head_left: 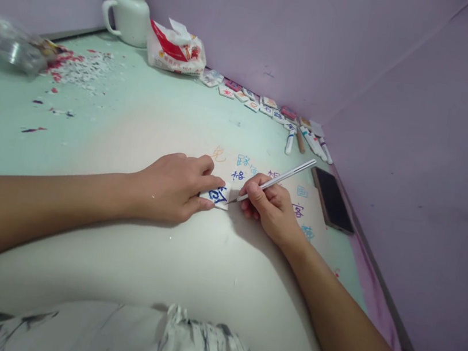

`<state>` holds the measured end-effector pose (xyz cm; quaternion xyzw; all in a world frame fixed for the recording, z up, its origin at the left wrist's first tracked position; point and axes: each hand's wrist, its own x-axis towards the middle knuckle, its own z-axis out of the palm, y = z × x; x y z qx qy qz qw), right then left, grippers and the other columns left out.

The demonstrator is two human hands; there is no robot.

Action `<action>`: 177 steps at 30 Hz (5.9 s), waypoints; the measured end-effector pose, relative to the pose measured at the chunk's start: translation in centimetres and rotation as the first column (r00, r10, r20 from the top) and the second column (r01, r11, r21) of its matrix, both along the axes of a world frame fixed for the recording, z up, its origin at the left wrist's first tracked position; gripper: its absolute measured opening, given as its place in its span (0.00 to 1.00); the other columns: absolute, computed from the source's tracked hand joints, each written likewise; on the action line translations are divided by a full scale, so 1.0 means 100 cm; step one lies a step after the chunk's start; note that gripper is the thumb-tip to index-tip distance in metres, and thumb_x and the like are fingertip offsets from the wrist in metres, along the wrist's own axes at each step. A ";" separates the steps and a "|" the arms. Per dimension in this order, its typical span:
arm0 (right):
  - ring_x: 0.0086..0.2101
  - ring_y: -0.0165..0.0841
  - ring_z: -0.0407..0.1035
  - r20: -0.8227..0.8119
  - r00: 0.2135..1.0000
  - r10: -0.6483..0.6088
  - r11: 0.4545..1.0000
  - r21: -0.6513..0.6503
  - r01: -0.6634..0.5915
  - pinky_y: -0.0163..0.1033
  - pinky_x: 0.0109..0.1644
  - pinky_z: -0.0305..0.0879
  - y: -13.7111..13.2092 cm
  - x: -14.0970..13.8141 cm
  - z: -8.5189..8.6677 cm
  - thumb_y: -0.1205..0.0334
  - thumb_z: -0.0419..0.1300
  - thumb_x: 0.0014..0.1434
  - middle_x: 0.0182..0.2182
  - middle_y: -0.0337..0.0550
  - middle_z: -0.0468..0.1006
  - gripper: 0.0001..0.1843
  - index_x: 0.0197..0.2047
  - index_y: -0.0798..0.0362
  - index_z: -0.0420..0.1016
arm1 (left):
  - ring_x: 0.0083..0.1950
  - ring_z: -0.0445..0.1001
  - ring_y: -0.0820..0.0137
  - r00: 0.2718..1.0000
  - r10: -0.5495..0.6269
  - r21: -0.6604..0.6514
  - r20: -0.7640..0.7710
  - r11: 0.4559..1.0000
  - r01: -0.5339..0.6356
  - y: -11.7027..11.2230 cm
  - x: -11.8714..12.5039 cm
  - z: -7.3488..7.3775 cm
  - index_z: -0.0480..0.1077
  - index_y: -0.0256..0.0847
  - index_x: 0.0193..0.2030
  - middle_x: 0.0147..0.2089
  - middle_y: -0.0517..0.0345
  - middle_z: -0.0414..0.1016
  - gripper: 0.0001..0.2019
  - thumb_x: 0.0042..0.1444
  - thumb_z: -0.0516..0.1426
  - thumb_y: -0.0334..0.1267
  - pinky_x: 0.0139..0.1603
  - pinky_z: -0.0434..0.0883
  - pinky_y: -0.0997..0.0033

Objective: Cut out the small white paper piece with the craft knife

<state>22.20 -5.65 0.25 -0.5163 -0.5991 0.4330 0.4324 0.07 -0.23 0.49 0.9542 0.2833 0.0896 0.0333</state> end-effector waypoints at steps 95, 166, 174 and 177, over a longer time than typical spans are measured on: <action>0.18 0.26 0.59 0.112 0.993 -0.020 0.998 0.054 0.014 0.34 0.22 0.55 -0.002 -0.007 -0.001 0.30 0.57 0.58 0.18 0.34 0.69 0.30 0.28 0.51 0.67 | 0.34 0.72 0.66 0.999 0.048 -0.011 0.010 0.999 -0.048 -0.002 0.003 0.003 0.74 0.49 0.56 0.47 0.53 0.72 0.18 0.66 0.50 0.49 0.34 0.63 0.64; 0.17 0.25 0.58 0.061 0.998 0.000 1.000 0.011 -0.001 0.33 0.22 0.53 -0.003 -0.005 0.001 0.33 0.59 0.58 0.17 0.32 0.66 0.28 0.27 0.52 0.67 | 0.34 0.72 0.66 0.999 0.043 0.002 0.004 0.999 -0.043 -0.002 0.002 0.001 0.73 0.49 0.57 0.48 0.53 0.72 0.18 0.67 0.49 0.48 0.34 0.62 0.65; 0.19 0.25 0.60 0.056 0.998 0.005 0.999 0.039 -0.008 0.33 0.22 0.55 -0.002 -0.007 0.002 0.33 0.61 0.57 0.21 0.35 0.69 0.28 0.29 0.53 0.70 | 0.34 0.72 0.66 0.999 0.049 0.000 -0.008 0.999 -0.049 -0.002 0.002 0.002 0.73 0.50 0.57 0.48 0.52 0.72 0.18 0.66 0.50 0.48 0.34 0.62 0.65; 0.19 0.25 0.61 0.085 0.996 0.004 0.999 0.038 -0.007 0.34 0.23 0.55 -0.002 -0.006 0.002 0.34 0.60 0.58 0.21 0.35 0.69 0.28 0.29 0.53 0.70 | 0.34 0.72 0.66 0.999 0.049 -0.002 -0.011 0.999 -0.049 -0.002 0.002 0.003 0.73 0.50 0.57 0.48 0.52 0.72 0.18 0.66 0.50 0.48 0.35 0.63 0.65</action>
